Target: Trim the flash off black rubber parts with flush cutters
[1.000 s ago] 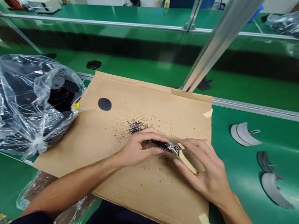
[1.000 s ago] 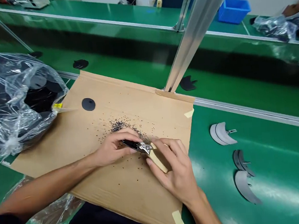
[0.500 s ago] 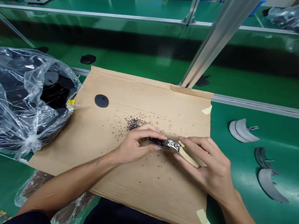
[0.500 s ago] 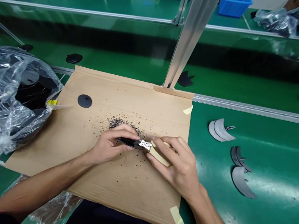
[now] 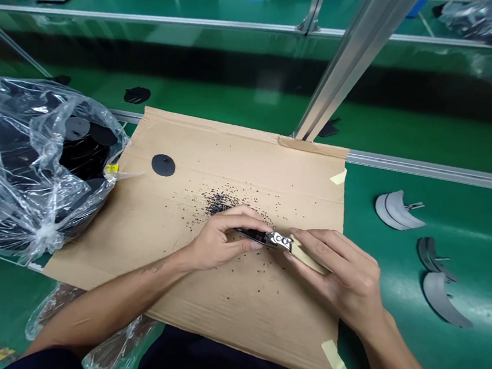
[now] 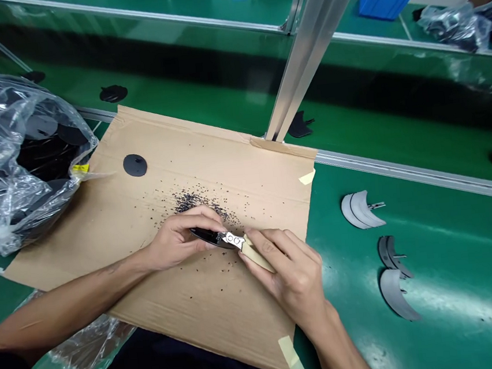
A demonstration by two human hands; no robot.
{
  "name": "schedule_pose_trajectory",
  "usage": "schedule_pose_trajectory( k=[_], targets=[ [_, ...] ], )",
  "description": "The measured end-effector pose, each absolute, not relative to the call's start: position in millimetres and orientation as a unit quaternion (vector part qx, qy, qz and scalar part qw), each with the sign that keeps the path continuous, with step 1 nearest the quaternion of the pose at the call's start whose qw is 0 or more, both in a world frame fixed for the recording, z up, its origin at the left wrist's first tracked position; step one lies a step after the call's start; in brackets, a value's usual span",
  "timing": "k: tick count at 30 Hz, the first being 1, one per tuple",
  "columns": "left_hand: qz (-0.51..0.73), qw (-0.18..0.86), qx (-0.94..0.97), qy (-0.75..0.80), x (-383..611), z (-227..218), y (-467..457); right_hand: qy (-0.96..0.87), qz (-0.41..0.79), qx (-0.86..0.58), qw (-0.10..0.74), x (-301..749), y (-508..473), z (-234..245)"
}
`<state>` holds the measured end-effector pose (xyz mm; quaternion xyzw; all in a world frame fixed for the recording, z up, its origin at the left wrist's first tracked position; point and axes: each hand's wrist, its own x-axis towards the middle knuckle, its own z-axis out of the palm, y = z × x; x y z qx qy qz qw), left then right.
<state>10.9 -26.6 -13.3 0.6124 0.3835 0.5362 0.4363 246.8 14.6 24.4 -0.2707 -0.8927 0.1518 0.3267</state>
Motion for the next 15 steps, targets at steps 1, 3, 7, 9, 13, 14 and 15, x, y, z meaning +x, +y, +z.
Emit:
schedule_pose_trajectory(
  k=[1,3,7,9,13,14,15],
  targets=[
    [0.535,0.431,0.616,0.386,11,-13,-27,-0.893,0.143,-0.272,0.329,247,15,24],
    [0.531,0.414,0.623,0.398,10,-11,-27,-0.894,0.112,-0.283,0.327,247,16,21],
    [0.510,0.341,0.670,0.418,10,-7,-29,-0.894,-0.005,-0.330,0.302,246,17,16],
    [0.485,0.292,0.711,0.417,11,-6,-30,-0.894,-0.046,-0.339,0.290,245,16,15],
    [0.462,0.199,0.743,0.441,13,-7,-31,-0.896,-0.080,-0.337,0.280,244,16,14],
    [0.467,0.192,0.737,0.449,13,-6,-32,-0.894,-0.081,-0.339,0.281,244,16,14],
    [0.474,0.194,0.727,0.458,13,-6,-32,-0.893,-0.080,-0.343,0.281,244,16,13]
  ],
)
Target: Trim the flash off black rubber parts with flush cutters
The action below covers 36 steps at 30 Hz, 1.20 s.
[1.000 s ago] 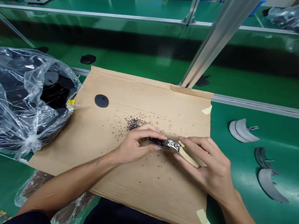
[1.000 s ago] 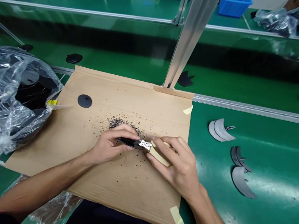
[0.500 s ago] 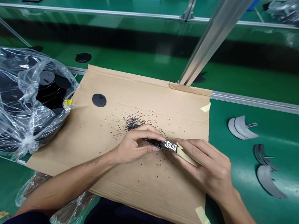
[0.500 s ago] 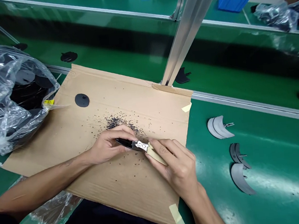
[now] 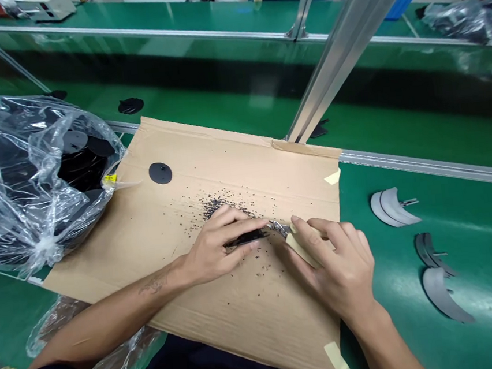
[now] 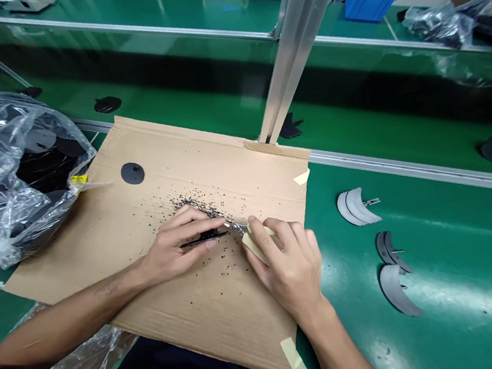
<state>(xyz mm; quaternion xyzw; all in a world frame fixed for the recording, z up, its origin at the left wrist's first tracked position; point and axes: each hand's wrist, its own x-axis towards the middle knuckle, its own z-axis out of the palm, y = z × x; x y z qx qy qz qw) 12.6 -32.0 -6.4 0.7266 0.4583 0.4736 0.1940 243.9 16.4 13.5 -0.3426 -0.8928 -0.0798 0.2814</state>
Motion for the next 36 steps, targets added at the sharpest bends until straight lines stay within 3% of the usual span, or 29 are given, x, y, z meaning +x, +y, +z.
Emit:
schedule_pose_trajectory(
  k=[4,9,12,21,36],
  targets=[
    [0.522,0.272,0.645,0.488,10,-6,-31,-0.879,-0.029,-0.372,0.295,245,18,13],
    [0.582,0.422,0.545,0.432,11,-7,-30,-0.842,0.153,-0.387,0.345,243,15,16],
    [0.576,0.459,0.547,0.398,14,-8,-31,-0.838,0.207,-0.352,0.360,239,10,17],
    [0.562,0.463,0.581,0.365,10,-10,-25,-0.873,0.122,-0.311,0.355,244,16,16],
    [0.509,0.517,0.585,0.363,6,-6,-27,-0.904,0.082,-0.270,0.322,244,18,16]
  ],
)
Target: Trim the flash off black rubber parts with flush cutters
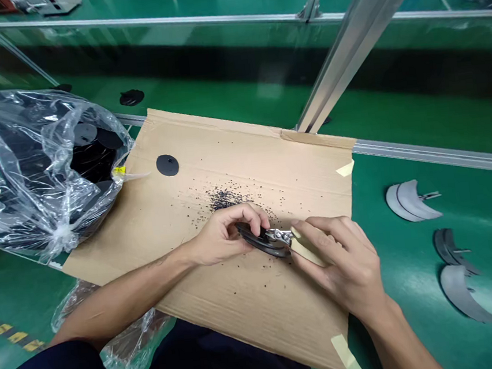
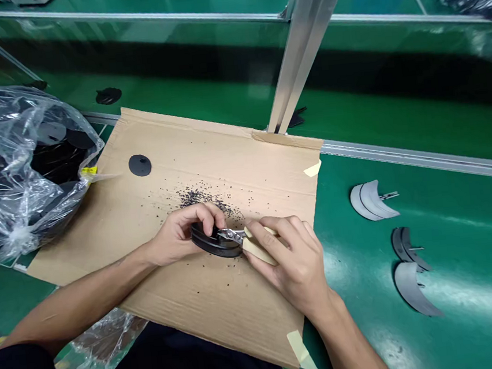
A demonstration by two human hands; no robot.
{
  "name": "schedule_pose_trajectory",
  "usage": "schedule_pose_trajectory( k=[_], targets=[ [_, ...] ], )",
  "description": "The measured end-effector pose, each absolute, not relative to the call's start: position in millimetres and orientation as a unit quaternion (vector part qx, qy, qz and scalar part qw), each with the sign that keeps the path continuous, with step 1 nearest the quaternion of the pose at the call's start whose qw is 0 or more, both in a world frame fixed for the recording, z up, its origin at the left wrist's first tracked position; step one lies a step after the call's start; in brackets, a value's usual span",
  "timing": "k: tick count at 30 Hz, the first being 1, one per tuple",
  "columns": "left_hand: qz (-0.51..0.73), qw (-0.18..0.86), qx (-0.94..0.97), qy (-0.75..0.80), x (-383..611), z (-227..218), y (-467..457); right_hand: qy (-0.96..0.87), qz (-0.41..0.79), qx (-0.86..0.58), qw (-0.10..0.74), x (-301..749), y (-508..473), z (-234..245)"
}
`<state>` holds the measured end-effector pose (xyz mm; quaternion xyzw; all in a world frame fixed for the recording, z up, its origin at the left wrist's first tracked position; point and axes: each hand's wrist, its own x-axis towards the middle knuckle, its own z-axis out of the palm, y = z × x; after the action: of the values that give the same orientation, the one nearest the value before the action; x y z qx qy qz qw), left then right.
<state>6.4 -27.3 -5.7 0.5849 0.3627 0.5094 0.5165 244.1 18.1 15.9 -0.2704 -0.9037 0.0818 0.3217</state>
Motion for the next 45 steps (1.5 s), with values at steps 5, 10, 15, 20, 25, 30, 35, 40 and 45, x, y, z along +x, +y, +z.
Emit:
schedule_pose_trajectory(
  k=[5,10,15,20,25,30,35,40,45],
  targets=[
    [0.514,0.518,0.581,0.360,6,-6,-28,-0.906,0.084,-0.270,0.315,245,18,16],
    [0.503,0.523,0.587,0.359,7,-4,-27,-0.905,0.113,-0.268,0.309,246,17,18],
    [0.506,0.512,0.595,0.358,6,-4,-28,-0.912,0.123,-0.270,0.283,248,16,21],
    [0.483,0.514,0.607,0.366,7,-4,-29,-0.918,0.092,-0.264,0.280,249,15,24],
    [0.502,0.481,0.615,0.372,6,-4,-29,-0.913,0.074,-0.274,0.294,247,16,20],
    [0.474,0.374,0.702,0.378,8,-4,-30,-0.904,-0.016,-0.315,0.287,246,18,15],
    [0.443,0.218,0.776,0.393,12,-6,-31,-0.901,-0.042,-0.327,0.281,247,16,15],
    [0.471,0.125,0.760,0.430,9,-6,-30,-0.884,-0.033,-0.379,0.272,249,18,11],
    [0.470,0.097,0.743,0.466,-6,0,-21,-0.872,-0.061,-0.421,0.241,257,34,-5]
  ],
)
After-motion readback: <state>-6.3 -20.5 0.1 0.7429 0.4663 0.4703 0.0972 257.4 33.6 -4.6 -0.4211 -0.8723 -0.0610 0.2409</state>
